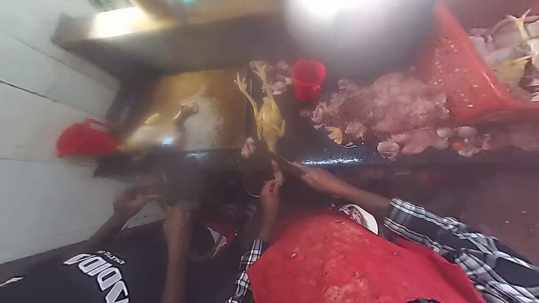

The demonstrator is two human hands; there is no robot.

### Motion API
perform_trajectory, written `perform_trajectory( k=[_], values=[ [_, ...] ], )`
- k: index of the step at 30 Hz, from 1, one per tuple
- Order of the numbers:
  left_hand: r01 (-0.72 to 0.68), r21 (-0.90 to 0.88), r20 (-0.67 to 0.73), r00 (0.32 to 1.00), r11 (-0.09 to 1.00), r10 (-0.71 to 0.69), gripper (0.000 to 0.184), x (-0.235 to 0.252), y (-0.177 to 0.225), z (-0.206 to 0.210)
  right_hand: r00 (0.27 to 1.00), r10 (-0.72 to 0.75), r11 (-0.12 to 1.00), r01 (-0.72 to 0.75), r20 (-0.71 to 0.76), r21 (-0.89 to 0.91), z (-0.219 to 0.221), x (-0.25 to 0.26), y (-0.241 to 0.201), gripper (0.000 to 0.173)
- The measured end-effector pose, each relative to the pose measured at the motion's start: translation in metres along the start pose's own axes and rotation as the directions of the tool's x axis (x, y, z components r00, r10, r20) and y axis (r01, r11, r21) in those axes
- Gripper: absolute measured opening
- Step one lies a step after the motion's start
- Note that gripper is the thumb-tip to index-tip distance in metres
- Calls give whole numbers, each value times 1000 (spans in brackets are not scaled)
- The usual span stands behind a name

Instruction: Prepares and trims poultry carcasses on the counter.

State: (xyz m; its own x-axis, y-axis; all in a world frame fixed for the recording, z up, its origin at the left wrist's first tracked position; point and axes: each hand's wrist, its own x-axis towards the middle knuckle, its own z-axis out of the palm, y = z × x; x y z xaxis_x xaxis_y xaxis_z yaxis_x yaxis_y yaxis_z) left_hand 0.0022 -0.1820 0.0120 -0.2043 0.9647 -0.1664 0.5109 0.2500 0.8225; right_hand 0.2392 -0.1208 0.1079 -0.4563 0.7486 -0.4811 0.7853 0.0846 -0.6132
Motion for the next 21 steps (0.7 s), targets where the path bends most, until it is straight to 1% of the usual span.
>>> perform_trajectory(
  k=[2,4,6,7,9,10,11,12,13,14,15,16,17,18,19,20,21],
  values=[
    [-4,-7,9,1000,1000,4,24,0,3,2,999,-35,999,35,-28,-7,6,21,-18,62],
    [-26,5,14,1000,1000,25,23,0,4,3,999,-48,997,48,15,-55,17,37,-29,62],
    [-53,16,23,998,998,52,22,0,2,3,996,-64,992,71,69,-104,23,38,-28,65],
    [-51,16,25,998,999,51,21,-3,1,3,992,-73,991,84,107,-107,20,31,-23,64],
    [-19,-27,37,999,999,20,21,-12,2,0,970,-64,989,93,235,-113,8,7,-4,57],
    [11,-77,89,996,997,-4,21,-18,6,-7,949,-31,987,78,313,-138,4,-6,10,55],
    [50,-122,202,979,991,-24,21,-24,11,-18,925,11,981,64,381,-184,4,-18,27,52],
    [90,-140,368,929,986,-33,23,-28,16,-32,907,34,973,65,419,-221,9,-30,45,51],
    [125,-119,546,837,985,-41,25,-28,17,-45,910,28,969,77,415,-234,14,-41,63,51],
    [164,-108,671,739,980,-49,28,-25,8,-55,925,9,970,84,380,-227,17,-50,76,53],
    [239,-119,693,715,964,-92,31,-23,-8,-60,944,-17,977,86,331,-197,19,-58,86,55],
    [321,-122,598,779,939,-189,34,-20,-29,-60,962,-31,985,76,270,-158,18,-64,94,56],
    [398,-71,411,847,915,-336,36,-12,-51,-57,979,-33,992,57,202,-114,17,-67,99,56],
    [448,23,235,867,894,-440,38,0,-71,-56,992,-17,997,26,126,-71,15,-69,102,53],
    [435,31,124,892,900,-435,40,11,-81,-59,999,3,999,-2,40,-32,15,-70,104,48],
    [374,-1,58,926,928,-373,39,24,-74,-61,998,26,1000,-26,-50,6,14,-68,106,44],
    [293,-46,58,955,955,-291,38,32,-55,-63,991,58,997,-53,-120,49,15,-68,110,43]
  ],
)
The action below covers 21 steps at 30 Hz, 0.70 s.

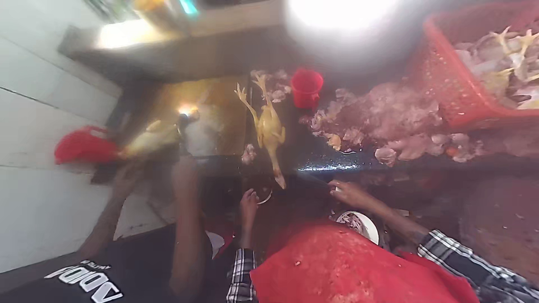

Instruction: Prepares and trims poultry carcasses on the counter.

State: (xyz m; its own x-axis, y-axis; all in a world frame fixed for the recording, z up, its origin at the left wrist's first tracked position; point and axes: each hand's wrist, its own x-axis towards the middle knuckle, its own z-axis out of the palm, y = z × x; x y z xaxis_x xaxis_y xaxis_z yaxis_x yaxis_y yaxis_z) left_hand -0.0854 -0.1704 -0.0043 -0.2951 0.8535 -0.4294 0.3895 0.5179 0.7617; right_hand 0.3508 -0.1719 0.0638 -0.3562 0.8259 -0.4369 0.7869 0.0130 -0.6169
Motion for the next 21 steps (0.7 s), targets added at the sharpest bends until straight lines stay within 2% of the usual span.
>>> perform_trajectory(
  k=[2,4,7,10,13,15,17,19,21],
  values=[
    [-140,-69,31,989,988,142,35,3,54,0,989,57,991,-40,-135,125,4,7,5,47],
    [-225,-38,42,973,974,226,37,19,108,9,973,116,966,-64,-200,251,3,21,2,47],
    [-221,187,36,975,957,218,68,49,158,48,959,167,949,-94,-229,301,-4,43,-1,49],
    [-125,378,13,991,917,130,58,61,165,72,955,163,970,-109,-248,217,-5,64,5,51],
    [-108,423,143,988,900,52,45,51,146,69,942,108,986,-60,-318,157,-2,56,-6,45],
    [-94,322,220,975,942,22,42,35,127,60,957,85,982,-34,-277,184,-3,47,-26,46],
    [-37,51,286,958,998,21,41,19,100,57,978,77,991,-54,-193,122,-4,46,-44,50],
    [91,-270,359,933,958,12,44,3,66,65,993,-22,996,11,-118,-89,-4,51,-58,47],
    [153,-386,393,920,910,12,49,-10,36,73,987,-152,942,128,-53,-309,-8,59,-79,41]
  ],
)
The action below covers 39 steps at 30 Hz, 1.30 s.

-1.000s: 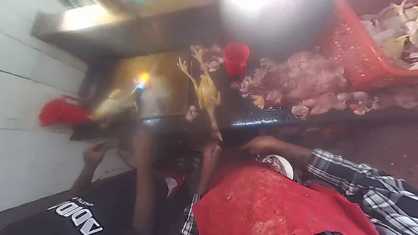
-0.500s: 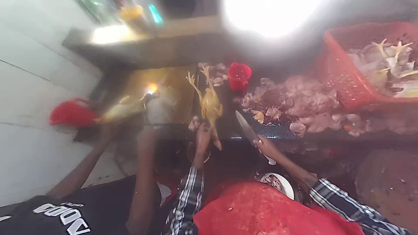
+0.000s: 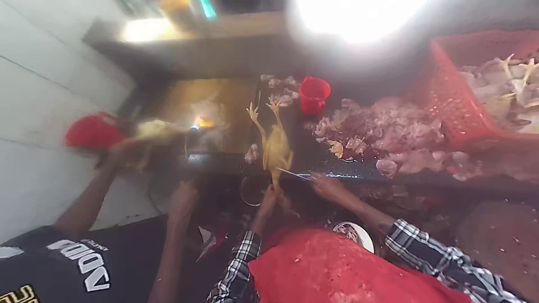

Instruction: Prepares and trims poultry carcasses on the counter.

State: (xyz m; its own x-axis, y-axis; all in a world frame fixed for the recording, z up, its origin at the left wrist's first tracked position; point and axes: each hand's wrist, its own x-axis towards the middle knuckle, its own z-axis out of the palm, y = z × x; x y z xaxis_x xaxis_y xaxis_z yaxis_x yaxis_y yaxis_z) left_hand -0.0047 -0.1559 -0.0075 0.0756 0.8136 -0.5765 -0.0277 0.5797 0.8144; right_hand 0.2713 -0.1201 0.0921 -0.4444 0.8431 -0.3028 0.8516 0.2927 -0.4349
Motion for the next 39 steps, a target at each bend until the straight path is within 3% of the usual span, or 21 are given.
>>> perform_trajectory(
  k=[4,7,10,14,18,20,23,27,31,35,39],
  values=[
    [43,54,29,999,998,-45,44,-13,-51,-1,990,-123,978,108,-74,-178,-3,25,-26,37],
    [81,107,-17,997,991,-79,51,-25,-69,-3,989,-119,954,139,87,-267,14,14,-47,33],
    [58,158,-73,996,986,-47,54,-39,-74,0,954,-102,947,179,282,-266,25,-9,-51,29],
    [57,177,-132,991,982,-33,56,-42,-73,9,993,-71,960,94,93,-264,-10,17,-57,34],
    [60,200,-167,986,978,-26,53,-41,-71,13,947,-117,933,208,298,-294,10,-5,-56,26],
    [51,162,-183,983,985,-21,55,-40,-76,16,948,-131,932,217,289,-291,5,-6,-54,26],
    [53,125,-234,972,991,-22,61,-39,-76,19,990,-40,950,80,136,-303,-13,15,-55,31],
    [53,130,-215,976,990,-24,58,-36,-85,12,940,-63,936,173,337,-307,8,-4,-53,25],
    [55,61,-160,986,997,-44,58,-38,-83,11,987,-51,962,89,151,-257,-11,10,-50,30],
    [94,13,-103,990,996,-92,56,-45,-73,6,957,-101,953,171,271,-251,23,-7,-35,26],
    [131,-189,29,991,973,-128,53,-52,-71,-2,994,-61,966,82,90,-246,10,11,-27,31]
  ],
)
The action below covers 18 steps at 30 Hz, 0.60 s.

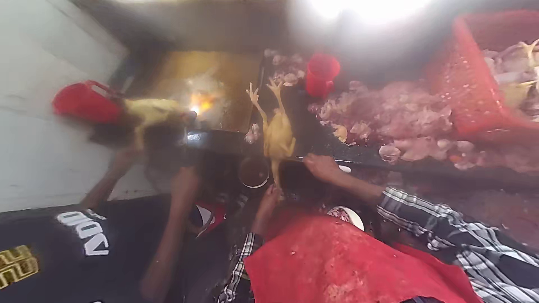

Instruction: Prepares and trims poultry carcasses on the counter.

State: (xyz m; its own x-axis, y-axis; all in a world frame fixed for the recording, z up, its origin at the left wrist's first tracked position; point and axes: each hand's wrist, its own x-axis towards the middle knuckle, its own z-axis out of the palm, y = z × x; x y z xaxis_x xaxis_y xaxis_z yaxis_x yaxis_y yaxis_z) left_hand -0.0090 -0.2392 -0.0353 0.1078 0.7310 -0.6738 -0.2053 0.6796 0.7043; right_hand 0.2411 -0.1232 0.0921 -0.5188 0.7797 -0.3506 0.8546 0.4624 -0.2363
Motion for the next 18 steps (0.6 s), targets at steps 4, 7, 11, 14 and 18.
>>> perform_trajectory(
  k=[4,7,11,14,18],
  values=[
    [56,-183,-1,998,982,-57,47,1,-1,-13,989,-94,996,93,115,9,24,-10,-2,29],
    [41,-224,27,999,974,-35,45,-1,-1,-19,998,-21,999,18,60,38,5,4,6,35],
    [37,-249,10,999,968,-36,39,-3,4,-22,993,-83,995,79,88,56,35,-5,-5,32],
    [20,-217,16,1000,976,-17,46,2,4,-26,999,-2,999,0,52,42,15,6,4,35],
    [-26,-150,-20,1000,988,23,45,-2,10,-23,998,-29,997,25,58,73,33,-2,-14,33]
  ],
)
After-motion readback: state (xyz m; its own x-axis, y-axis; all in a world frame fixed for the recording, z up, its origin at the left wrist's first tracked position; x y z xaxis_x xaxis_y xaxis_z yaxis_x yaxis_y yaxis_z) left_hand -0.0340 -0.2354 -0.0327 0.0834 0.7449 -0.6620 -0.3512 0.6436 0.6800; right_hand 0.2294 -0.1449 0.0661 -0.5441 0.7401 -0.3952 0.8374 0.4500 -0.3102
